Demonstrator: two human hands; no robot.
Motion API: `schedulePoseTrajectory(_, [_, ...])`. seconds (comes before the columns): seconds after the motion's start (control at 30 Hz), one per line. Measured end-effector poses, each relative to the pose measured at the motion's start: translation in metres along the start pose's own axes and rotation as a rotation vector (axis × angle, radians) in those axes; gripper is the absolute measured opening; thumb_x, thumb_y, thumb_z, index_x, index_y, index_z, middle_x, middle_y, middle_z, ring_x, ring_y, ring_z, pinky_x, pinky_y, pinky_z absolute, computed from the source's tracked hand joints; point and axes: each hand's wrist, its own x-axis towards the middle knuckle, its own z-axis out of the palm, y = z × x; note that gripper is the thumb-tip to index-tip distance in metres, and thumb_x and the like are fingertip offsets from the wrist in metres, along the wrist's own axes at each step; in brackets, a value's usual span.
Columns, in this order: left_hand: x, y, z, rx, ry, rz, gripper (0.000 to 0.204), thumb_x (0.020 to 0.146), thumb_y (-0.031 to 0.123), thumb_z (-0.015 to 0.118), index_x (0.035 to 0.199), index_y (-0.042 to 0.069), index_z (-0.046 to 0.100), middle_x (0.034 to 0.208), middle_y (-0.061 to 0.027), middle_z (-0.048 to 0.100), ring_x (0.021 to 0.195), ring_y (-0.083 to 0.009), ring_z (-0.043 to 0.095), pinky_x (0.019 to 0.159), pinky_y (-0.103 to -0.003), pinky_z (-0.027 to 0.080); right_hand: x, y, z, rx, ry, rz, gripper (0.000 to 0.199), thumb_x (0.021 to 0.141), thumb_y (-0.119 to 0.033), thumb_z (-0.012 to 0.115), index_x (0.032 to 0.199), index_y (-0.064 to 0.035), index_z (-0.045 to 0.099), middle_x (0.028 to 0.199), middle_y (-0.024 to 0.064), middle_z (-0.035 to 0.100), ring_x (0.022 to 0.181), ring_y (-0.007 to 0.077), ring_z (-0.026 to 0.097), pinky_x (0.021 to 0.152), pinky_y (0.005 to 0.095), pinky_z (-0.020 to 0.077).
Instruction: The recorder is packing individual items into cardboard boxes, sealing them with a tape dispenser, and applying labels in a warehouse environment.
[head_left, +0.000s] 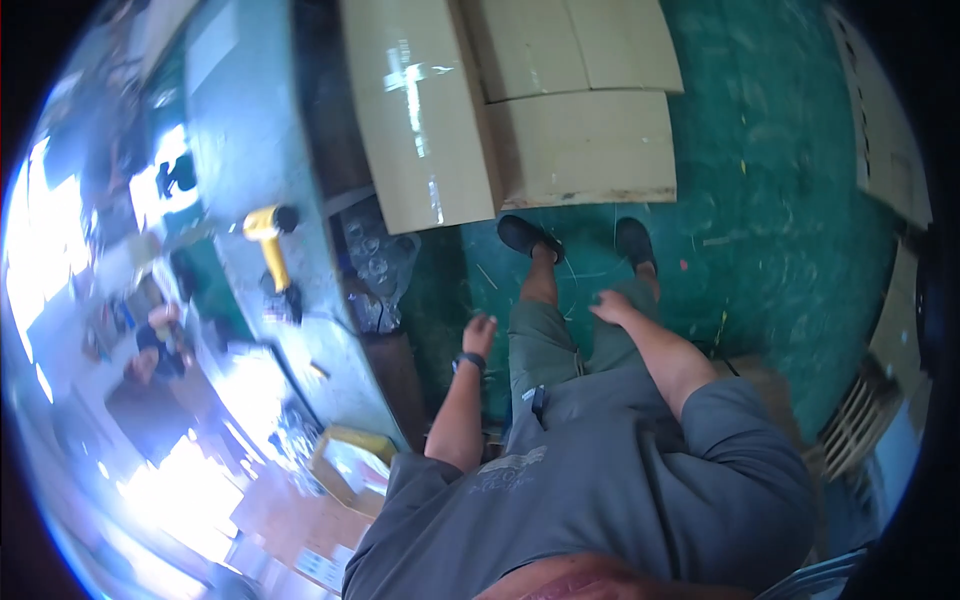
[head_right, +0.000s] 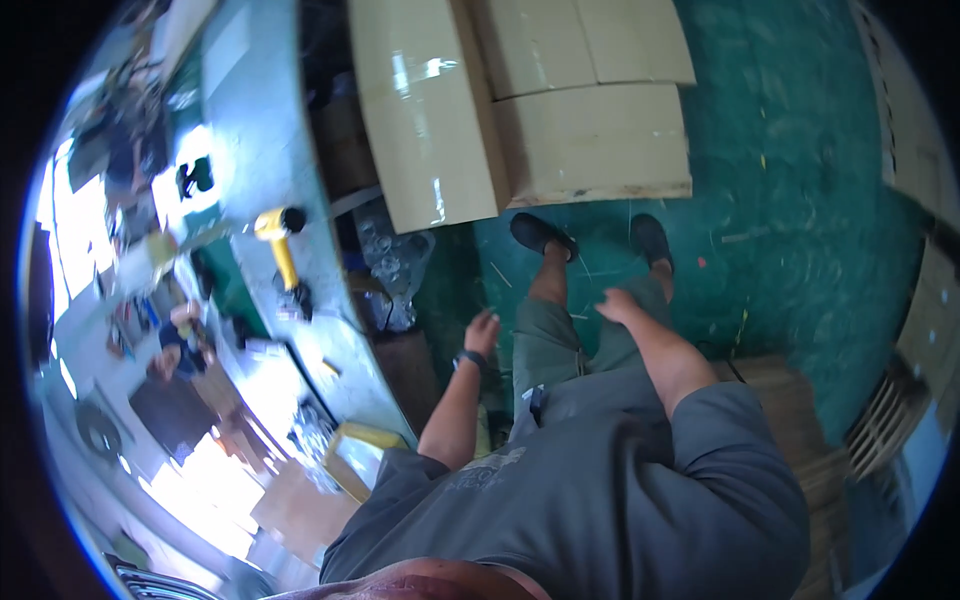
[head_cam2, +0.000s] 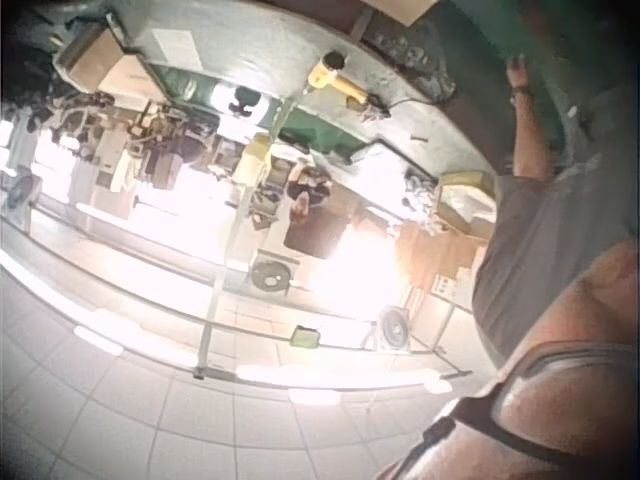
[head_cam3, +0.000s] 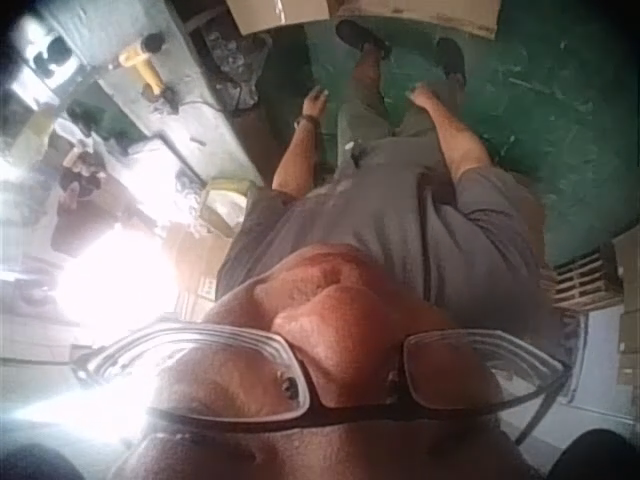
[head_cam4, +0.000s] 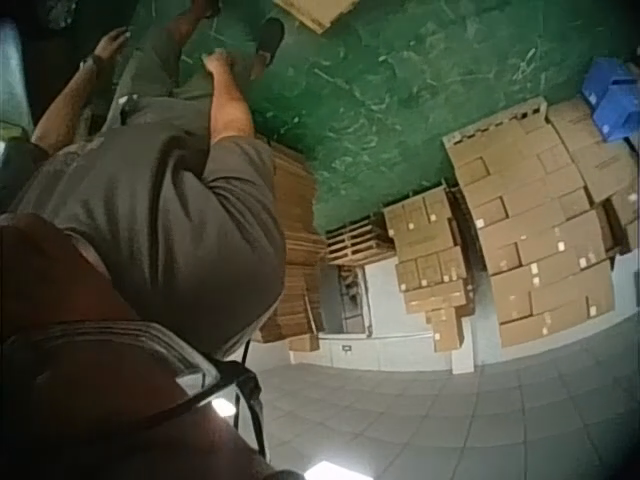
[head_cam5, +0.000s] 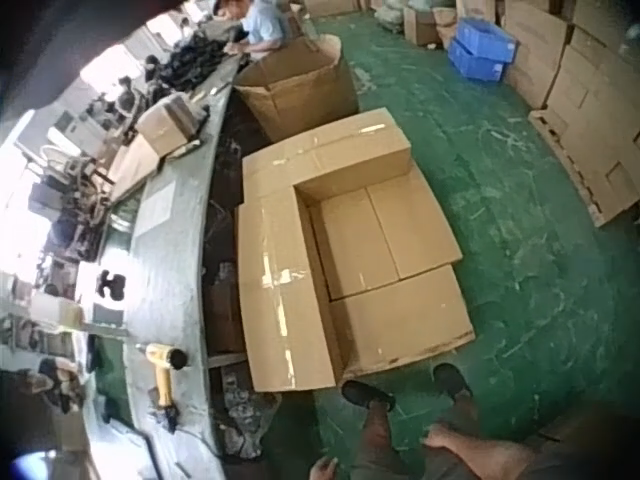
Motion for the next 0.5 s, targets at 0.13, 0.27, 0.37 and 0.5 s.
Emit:
schedulePoseTrajectory(0.13, [-0.211, 0.001, 0.069, -0.588, 0.059, -0.362, 0.065, 0.098, 0.04, 0.072, 0.147, -0.001, 0.054, 0.107, -0.0095, 0.074, 0.092, -0.0166, 0.071, 0.073, -0.03, 0.055, -0.015, 0.023, -0.056, 0.133, 0.331, -0.252, 0.049, 0.099, -0.034, 0.066, 0.133, -0.0004, 0.064, 0.123, 0.0207, 0.072, 0.114, 0.0348, 0.069, 0.097, 0.0448, 0.0549])
schedulePoseTrajectory(0.27, [-0.395, 0.016, 0.118, -0.12, 0.457, -0.482, 0.062, 0.091, 0.046, 0.072, 0.139, 0.008, 0.063, 0.128, -0.0167, 0.072, 0.121, -0.0332, 0.067, 0.106, -0.045, 0.052, 0.023, 0.105, -0.106, -0.17, 0.298, -0.569, 0.037, 0.105, -0.031, 0.056, 0.13, -0.0062, 0.065, 0.082, 0.0135, 0.069, 0.069, 0.0272, 0.068, 0.063, 0.0453, 0.0567])
schedulePoseTrajectory(0.37, [-0.555, 0.024, 0.127, -0.082, 1.238, -0.67, 0.058, 0.091, 0.04, 0.071, 0.137, 0.006, 0.063, 0.135, -0.0209, 0.067, 0.124, -0.0391, 0.063, 0.106, -0.05, 0.05, 0.026, 0.095, -0.157, -1.206, -0.291, -0.634, 0.039, 0.099, -0.031, 0.052, 0.115, -0.0011, 0.07, 0.113, 0.025, 0.072, 0.106, 0.0409, 0.069, 0.093, 0.0525, 0.0544])
schedulePoseTrajectory(0.5, [-0.822, 0.085, 0.132, 0.321, 1.917, -1.127, 0.068, 0.089, 0.033, 0.073, 0.148, 0.007, 0.052, 0.148, -0.0205, 0.055, 0.138, -0.0409, 0.05, 0.118, -0.054, 0.037, 0.065, -0.149, -0.129, -1.637, -0.438, -1.017, 0.036, 0.097, -0.03, 0.054, 0.112, -0.002, 0.071, 0.11, 0.0242, 0.073, 0.103, 0.0409, 0.07, 0.091, 0.0524, 0.055])
